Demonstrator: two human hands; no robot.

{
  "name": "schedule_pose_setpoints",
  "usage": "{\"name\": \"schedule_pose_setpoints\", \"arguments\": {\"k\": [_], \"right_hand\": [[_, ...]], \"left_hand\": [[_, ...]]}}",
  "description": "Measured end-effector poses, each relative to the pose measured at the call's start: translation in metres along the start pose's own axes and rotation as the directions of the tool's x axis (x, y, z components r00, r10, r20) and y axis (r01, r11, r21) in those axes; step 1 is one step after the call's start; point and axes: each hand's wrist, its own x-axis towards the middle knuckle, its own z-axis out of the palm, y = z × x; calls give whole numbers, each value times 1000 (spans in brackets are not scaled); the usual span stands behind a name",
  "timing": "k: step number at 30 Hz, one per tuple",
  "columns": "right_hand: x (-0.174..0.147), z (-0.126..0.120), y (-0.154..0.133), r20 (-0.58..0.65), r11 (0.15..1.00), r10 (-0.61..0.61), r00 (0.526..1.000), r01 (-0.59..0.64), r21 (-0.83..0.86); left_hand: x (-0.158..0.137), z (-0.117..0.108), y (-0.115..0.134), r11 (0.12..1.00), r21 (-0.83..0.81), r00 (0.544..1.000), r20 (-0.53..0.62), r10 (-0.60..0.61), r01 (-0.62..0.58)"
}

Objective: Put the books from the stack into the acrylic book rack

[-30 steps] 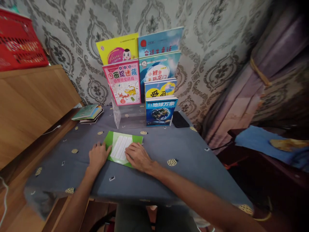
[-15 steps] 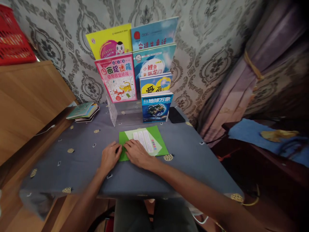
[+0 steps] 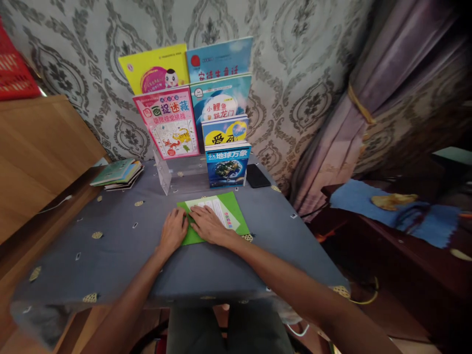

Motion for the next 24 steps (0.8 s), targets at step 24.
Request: {"name": "schedule_pose_setpoints", "arguments": {"k": [24], "right_hand": [[-64, -46, 85, -37, 964, 242, 970, -245, -102]], "left_hand": [[50, 33, 97, 965, -35, 963, 63, 263, -261]]}}
